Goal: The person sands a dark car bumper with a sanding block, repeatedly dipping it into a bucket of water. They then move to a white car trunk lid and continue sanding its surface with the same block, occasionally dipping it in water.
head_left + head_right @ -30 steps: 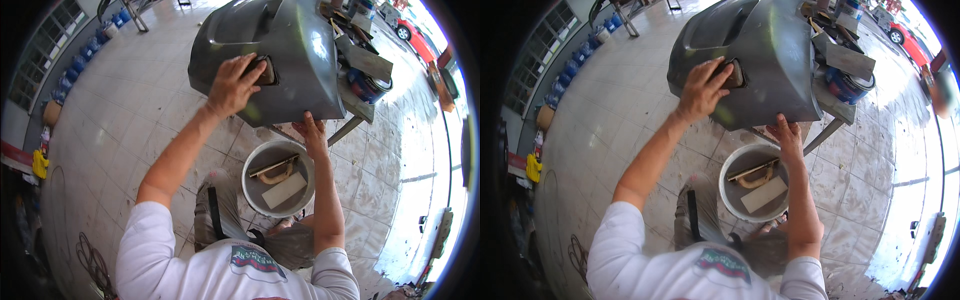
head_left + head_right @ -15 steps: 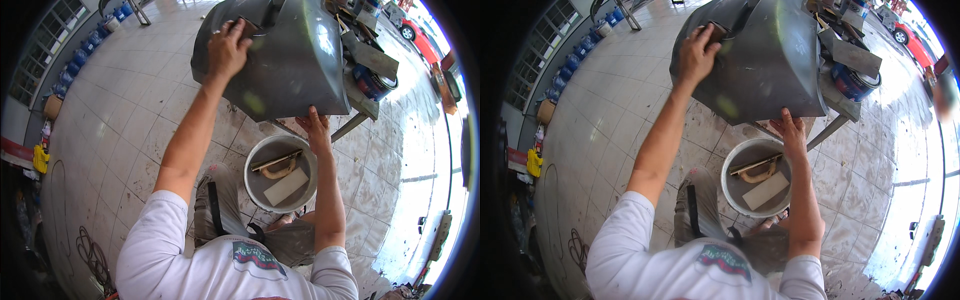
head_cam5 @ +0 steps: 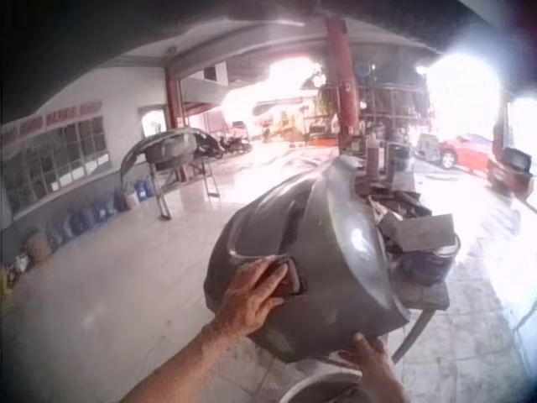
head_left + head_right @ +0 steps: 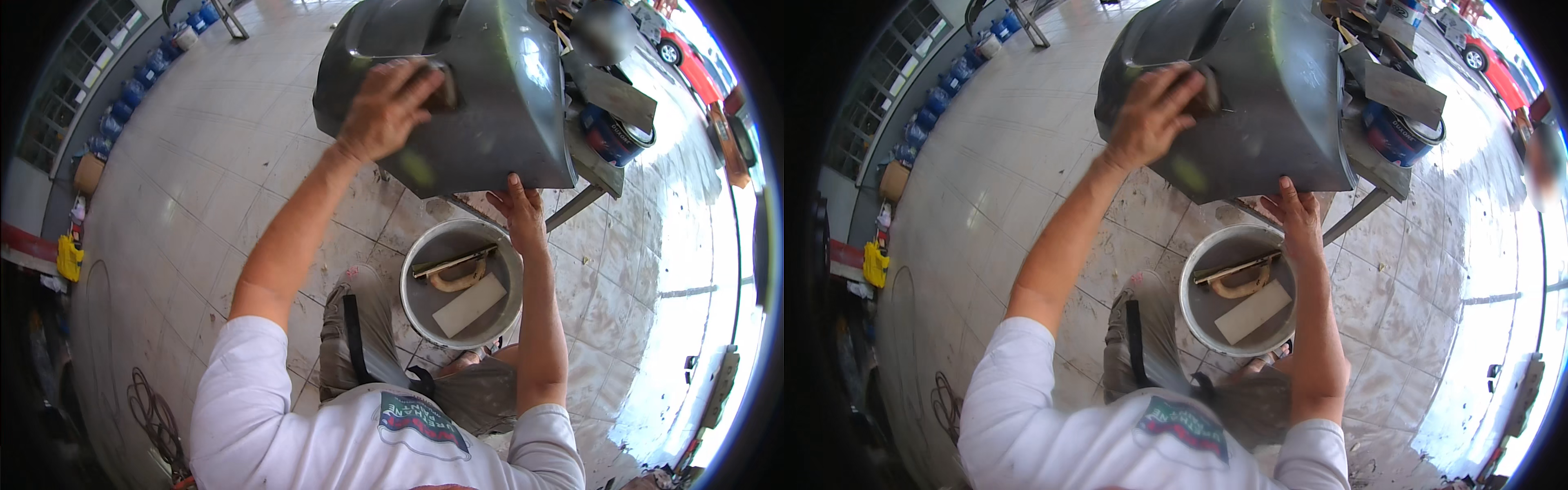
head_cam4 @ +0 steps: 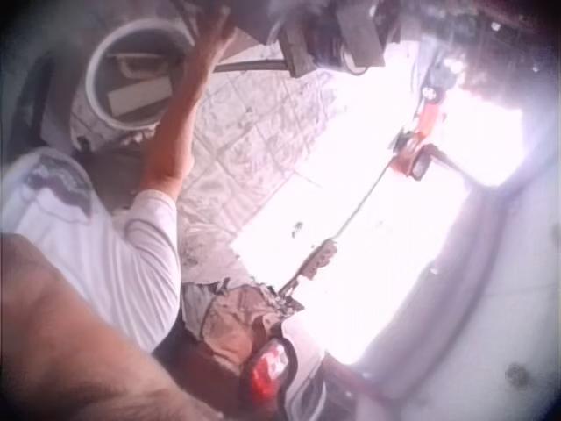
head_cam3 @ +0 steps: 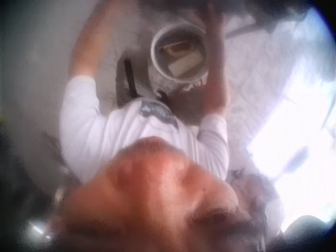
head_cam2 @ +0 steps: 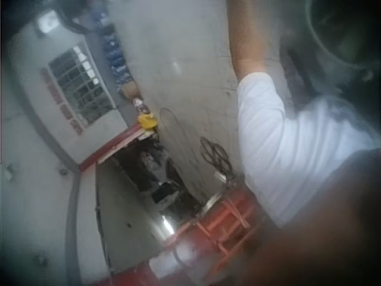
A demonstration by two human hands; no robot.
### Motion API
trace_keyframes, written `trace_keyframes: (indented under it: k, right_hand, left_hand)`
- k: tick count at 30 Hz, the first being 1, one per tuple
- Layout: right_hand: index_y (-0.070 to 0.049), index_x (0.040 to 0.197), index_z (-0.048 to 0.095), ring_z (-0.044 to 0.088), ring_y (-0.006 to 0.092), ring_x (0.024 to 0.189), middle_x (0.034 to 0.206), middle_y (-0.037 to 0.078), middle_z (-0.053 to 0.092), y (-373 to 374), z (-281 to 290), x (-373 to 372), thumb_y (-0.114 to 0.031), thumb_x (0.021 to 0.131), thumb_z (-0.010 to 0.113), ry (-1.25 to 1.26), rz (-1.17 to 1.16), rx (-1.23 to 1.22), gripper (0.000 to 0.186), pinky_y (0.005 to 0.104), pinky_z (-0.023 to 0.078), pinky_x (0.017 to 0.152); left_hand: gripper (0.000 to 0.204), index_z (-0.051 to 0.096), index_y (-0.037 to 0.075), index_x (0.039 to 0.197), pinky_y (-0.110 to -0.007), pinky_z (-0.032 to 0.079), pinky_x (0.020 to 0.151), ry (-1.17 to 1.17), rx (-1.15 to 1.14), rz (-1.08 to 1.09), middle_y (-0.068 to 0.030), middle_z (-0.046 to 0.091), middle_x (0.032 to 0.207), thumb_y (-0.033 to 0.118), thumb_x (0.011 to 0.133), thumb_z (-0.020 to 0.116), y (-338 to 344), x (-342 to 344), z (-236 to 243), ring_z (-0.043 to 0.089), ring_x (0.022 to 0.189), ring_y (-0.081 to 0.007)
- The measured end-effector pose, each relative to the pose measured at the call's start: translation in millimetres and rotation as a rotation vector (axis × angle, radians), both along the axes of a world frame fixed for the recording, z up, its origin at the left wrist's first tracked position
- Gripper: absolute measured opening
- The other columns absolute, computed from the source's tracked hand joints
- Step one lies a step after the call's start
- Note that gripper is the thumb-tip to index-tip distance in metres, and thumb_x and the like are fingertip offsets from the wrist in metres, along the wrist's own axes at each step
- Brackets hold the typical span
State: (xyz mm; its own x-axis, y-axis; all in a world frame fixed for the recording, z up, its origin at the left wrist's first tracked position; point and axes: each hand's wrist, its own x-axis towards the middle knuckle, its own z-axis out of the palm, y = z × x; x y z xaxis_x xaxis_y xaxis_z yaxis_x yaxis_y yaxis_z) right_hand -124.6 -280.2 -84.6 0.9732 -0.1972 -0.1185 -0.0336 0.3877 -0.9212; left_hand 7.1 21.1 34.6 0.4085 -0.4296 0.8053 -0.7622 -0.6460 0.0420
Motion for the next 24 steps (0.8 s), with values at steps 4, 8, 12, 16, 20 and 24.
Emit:
trace_keyframes:
  k: [4,8,12,16,20,24]
  right_hand:
    - [0.005,0.135,0.055,0.070,0.0317,0.121,0.136,0.019,0.066,-3,-2,2,-0.038,0.108,0.070,0.007,0.028,-0.003,0.053,0.0476,0.059,0.110]
    - [0.008,0.132,0.059,0.072,0.0273,0.113,0.127,0.016,0.067,-6,-2,3,-0.035,0.108,0.072,-0.012,0.049,-0.005,0.051,0.0423,0.065,0.102]
    - [0.004,0.133,0.059,0.071,0.0287,0.118,0.131,0.016,0.068,-8,-4,4,-0.035,0.109,0.070,0.011,0.062,-0.022,0.048,0.0458,0.062,0.107]
    - [-0.001,0.137,0.056,0.071,0.0309,0.124,0.137,0.015,0.069,-10,-4,5,-0.037,0.109,0.068,-0.018,0.096,-0.018,0.047,0.0505,0.057,0.112]
    - [0.002,0.135,0.060,0.070,0.0297,0.124,0.137,0.015,0.067,-11,-5,6,-0.036,0.108,0.072,0.014,0.063,0.007,0.048,0.0482,0.058,0.111]
    - [0.000,0.135,0.060,0.070,0.0301,0.123,0.137,0.015,0.068,-11,-7,5,-0.036,0.109,0.070,-0.043,0.085,-0.005,0.045,0.0490,0.058,0.112]
  left_hand:
    - [0.061,0.061,0.009,0.153,-0.048,0.051,0.111,0.200,-0.350,0.212,-0.0232,0.063,0.147,0.024,0.097,0.079,48,45,-21,0.063,0.130,-0.0417]
    - [0.061,0.060,0.010,0.154,-0.049,0.052,0.110,0.088,0.009,0.099,-0.0251,0.059,0.151,0.027,0.098,0.078,76,57,-35,0.062,0.130,-0.0456]
    - [0.058,0.060,0.010,0.154,-0.048,0.050,0.113,0.176,-0.282,0.142,-0.0253,0.064,0.145,0.025,0.100,0.075,92,67,-47,0.062,0.132,-0.0437]
    - [0.061,0.060,0.013,0.156,-0.050,0.052,0.110,0.182,-0.243,0.320,-0.0258,0.063,0.147,0.030,0.099,0.076,84,60,-40,0.063,0.128,-0.0441]
    - [0.063,0.058,0.017,0.157,-0.053,0.052,0.109,0.142,-0.118,0.166,-0.0220,0.062,0.149,0.034,0.099,0.076,73,52,-30,0.062,0.127,-0.0453]
    - [0.062,0.060,0.017,0.156,-0.050,0.052,0.108,0.398,-0.276,0.439,-0.0224,0.063,0.147,0.040,0.100,0.074,77,62,-29,0.061,0.132,-0.0441]
